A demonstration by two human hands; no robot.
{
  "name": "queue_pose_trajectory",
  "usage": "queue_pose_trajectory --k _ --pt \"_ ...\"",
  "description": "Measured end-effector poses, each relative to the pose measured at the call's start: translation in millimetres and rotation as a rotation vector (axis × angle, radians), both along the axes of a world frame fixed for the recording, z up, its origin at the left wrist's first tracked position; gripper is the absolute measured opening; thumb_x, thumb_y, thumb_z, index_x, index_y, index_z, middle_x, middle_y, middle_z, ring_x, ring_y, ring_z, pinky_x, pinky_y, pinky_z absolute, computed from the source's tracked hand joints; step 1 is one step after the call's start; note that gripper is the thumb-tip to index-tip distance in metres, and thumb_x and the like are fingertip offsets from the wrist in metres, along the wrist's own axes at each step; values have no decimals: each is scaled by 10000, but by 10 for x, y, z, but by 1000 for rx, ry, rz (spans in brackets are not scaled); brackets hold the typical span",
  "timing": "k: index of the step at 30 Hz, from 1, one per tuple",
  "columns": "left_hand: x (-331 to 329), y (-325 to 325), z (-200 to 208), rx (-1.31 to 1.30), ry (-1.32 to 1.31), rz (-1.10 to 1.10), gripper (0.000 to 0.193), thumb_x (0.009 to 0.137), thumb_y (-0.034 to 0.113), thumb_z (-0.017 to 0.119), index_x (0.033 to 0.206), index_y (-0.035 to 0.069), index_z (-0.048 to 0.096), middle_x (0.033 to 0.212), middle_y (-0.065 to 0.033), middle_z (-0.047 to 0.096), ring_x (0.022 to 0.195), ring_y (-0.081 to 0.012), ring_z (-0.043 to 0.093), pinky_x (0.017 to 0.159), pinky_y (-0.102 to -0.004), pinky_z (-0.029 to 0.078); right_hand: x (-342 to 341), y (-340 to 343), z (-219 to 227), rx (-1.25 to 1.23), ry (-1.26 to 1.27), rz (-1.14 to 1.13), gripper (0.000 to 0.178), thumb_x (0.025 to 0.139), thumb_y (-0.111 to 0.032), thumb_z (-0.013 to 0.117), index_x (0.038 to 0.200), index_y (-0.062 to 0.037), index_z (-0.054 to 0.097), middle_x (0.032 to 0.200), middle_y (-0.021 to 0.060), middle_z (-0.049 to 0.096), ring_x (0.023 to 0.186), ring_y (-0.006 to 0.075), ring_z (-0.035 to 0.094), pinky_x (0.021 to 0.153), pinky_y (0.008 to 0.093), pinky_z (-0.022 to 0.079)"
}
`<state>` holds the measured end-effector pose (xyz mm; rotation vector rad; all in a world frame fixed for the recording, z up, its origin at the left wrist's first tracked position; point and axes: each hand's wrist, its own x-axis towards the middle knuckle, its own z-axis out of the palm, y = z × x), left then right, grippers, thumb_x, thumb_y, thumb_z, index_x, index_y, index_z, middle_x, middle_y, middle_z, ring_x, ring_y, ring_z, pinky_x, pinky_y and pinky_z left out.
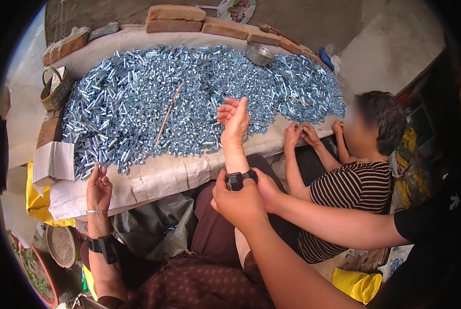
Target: Sorting small metal parts at a workbench.
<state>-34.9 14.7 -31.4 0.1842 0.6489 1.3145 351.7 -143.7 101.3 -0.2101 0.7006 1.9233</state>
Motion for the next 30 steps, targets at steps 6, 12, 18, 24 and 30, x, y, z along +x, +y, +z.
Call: queue_pose_trajectory --k 6,12,18,24,30 --pt "-16 -24 -22 -13 -15 -2 117 899 195 604 973 105 608 817 -33 655 564 -45 545 496 -148 462 -617 23 474 -447 779 -580 586 658 6 578 1240 -9 513 1049 70 565 1074 215 421 897 282 406" --pt "-30 -45 -16 3 -29 -10 110 906 184 590 987 110 601 836 -42 659 568 -51 559 502 -152 475 -649 31 138 -517 730 -604 503 772 -98 683 1240 -32 512 1083 157 586 1000 230 578 821 295 477" --pt "24 -21 -81 -12 -53 -40 114 910 187 584 986 103 599 846 -45 660 571 -53 563 509 -154 483 -567 69 -316 -574 718 -779 495 807 -221 682 1235 -37 515 1109 146 596 1049 236 568 877 315 461" --pt "-4 -28 -72 -36 -11 -28 133 909 193 586 998 95 596 848 -40 655 574 -51 558 509 -155 483 -784 84 -317 -574 317 -1038 446 763 -265 752 1114 -41 591 1044 89 626 947 193 606 821 287 487" --pt "75 6 -131 -42 0 -60 155 907 200 589 1013 87 591 849 -39 649 574 -48 553 511 -153 488 -779 -87 -500 -377 400 -1244 422 797 -186 722 1140 10 570 1104 64 600 1032 206 582 807 325 533"
